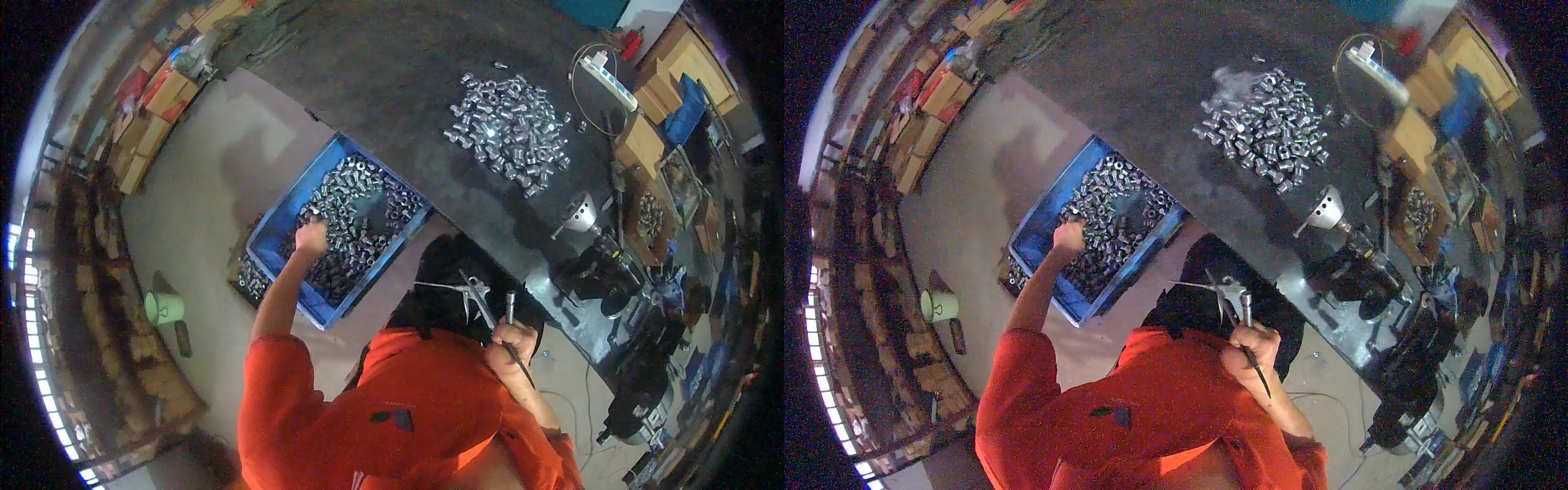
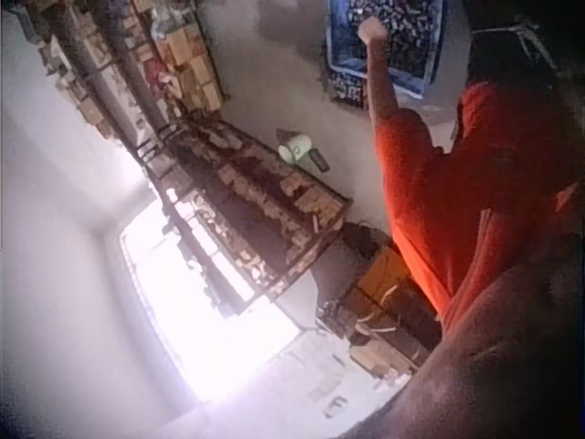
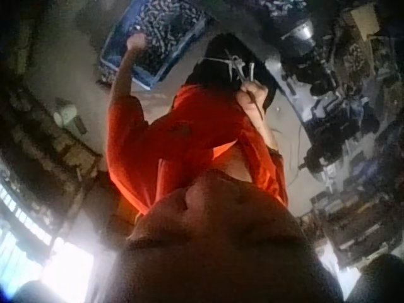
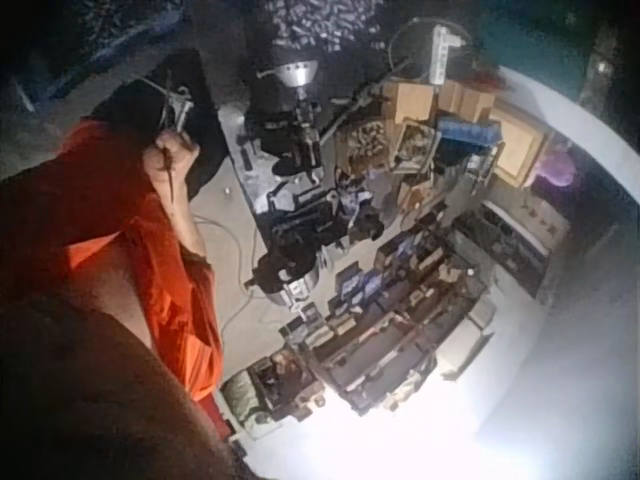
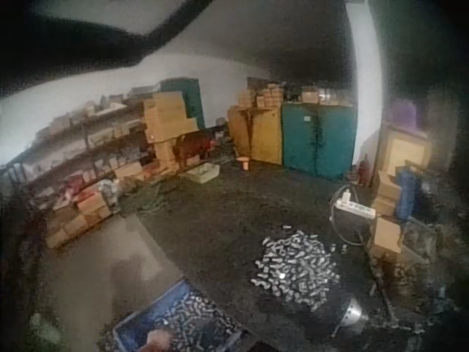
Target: The person repeatedly picks small metal parts from a blue bin, sprays them with a handheld spray gun, and places them on a table. The process is repeated continuously throughout the clip.
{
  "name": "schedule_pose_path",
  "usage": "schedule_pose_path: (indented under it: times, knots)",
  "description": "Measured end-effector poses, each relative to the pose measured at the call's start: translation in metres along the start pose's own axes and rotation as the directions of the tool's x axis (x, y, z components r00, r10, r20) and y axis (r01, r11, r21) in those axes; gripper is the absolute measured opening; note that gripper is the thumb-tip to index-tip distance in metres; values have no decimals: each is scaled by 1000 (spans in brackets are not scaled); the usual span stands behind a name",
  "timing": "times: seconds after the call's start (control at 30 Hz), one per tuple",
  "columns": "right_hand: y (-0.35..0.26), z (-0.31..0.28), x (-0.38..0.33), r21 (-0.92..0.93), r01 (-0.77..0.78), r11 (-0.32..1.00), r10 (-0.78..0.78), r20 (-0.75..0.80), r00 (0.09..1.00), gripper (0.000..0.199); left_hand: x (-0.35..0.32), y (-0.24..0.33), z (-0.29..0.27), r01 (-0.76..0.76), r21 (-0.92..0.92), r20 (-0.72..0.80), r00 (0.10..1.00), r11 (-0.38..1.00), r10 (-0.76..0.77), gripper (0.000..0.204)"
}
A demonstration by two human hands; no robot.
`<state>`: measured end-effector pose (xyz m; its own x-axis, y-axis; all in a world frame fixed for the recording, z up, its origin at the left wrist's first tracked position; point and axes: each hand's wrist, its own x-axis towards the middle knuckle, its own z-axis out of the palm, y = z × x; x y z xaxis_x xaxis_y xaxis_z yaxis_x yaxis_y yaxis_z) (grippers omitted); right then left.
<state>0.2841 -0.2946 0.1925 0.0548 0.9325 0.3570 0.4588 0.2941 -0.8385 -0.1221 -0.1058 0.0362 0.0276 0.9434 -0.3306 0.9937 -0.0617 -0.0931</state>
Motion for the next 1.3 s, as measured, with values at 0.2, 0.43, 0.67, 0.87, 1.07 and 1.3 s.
schedule_pose_path:
  times: [0.2,0.43,0.67,0.87,1.07,1.3]
  knots:
    - [5,-1,-6,-9,-4,1000,4,61,998,12,18,1,0,-270,239,2,961,933,277,16]
    - [-2,-7,-6,59,-25,998,19,97,995,14,24,-5,-6,-402,253,107,916,880,387,20]
    - [3,-7,-11,81,-39,996,32,86,996,15,3,-1,-11,-154,166,97,986,974,139,26]
    - [3,-8,-10,118,-18,993,7,99,995,17,-5,-5,-5,26,41,8,1000,999,-26,26]
    - [-1,-11,-9,81,-24,996,15,109,994,16,-12,19,-33,22,-154,-152,987,988,-45,24]
    - [-3,-6,2,106,17,994,-49,303,952,19,-77,145,-137,87,-987,21,899,-133,438,27]
